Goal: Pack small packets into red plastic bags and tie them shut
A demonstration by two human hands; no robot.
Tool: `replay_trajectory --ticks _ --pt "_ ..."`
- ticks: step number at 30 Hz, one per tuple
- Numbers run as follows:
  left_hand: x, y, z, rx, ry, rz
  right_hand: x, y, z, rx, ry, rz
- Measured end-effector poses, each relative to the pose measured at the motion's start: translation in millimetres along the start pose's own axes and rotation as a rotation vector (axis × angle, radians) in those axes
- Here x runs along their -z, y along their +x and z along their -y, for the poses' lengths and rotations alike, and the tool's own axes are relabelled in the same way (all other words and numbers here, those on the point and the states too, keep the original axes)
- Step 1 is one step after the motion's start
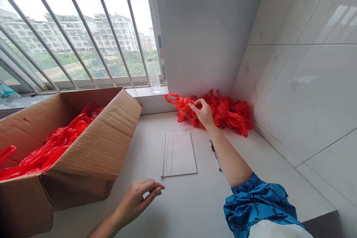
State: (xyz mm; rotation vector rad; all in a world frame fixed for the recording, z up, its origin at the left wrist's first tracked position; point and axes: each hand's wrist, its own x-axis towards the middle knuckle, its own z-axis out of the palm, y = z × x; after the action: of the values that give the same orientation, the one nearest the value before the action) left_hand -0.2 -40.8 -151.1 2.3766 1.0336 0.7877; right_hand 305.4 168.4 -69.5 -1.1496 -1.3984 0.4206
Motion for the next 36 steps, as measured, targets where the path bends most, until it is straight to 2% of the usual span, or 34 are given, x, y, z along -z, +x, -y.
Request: replay_trajectory --ticks 4,8,10,11,12,13,15,17,18,21,24,27,30,36 --pt "11.6 12.1 -6.2 0.049 -0.076 -0.113 10.6 -39.2 15.0 0.07 0.157 0.137" --pt "24.2 39.5 -16.0 0.064 -0.11 -0.403 2.2 -95.3 8.1 -0.034 0.23 0.36" --pt "26.4 58.1 -15.7 0.071 -0.045 -0.544 -3.3 -118.4 0.2 -0.077 0.274 0.447" --pt "25.4 67.1 -13.5 0.081 0.007 -0.576 -5.4 -127.3 -3.4 -0.084 0.283 0.478" --pt "22.9 75.1 -10.1 0.096 0.06 -0.567 -6.8 -134.2 -6.2 -0.078 0.278 0.505" --pt "18.9 81.6 -6.1 0.117 0.111 -0.509 -7.5 -139.3 -7.9 -0.059 0.256 0.529" --pt "7.4 89.2 2.1 0.176 0.194 -0.338 -6.8 -145.5 -8.1 0.009 0.175 0.56" --pt "-5.8 90.3 8.0 0.24 0.242 -0.214 -4.9 -149.2 -4.8 0.082 0.047 0.548" --pt "-11.9 89.3 9.7 0.267 0.244 -0.197 -4.2 -151.0 -2.6 0.112 -0.03 0.528" --pt "-23.6 84.8 10.6 0.297 0.169 -0.228 -4.8 -156.6 2.6 0.177 -0.259 0.456" --pt "-23.8 83.1 8.6 0.29 0.079 -0.256 -5.9 -159.4 5.1 0.227 -0.364 0.42" --pt "-17.4 83.6 6.0 0.295 0.011 -0.29 -2.8 -158.6 8.5 0.241 -0.337 0.418" --pt "-10.7 83.4 1.7 0.278 -0.055 -0.323 1.0 -158.6 14.8 0.186 -0.22 0.416" --pt "-3.6 79.9 -3.0 0.282 -0.043 -0.286 1.5 -162.3 22.0 0.164 -0.109 0.446"
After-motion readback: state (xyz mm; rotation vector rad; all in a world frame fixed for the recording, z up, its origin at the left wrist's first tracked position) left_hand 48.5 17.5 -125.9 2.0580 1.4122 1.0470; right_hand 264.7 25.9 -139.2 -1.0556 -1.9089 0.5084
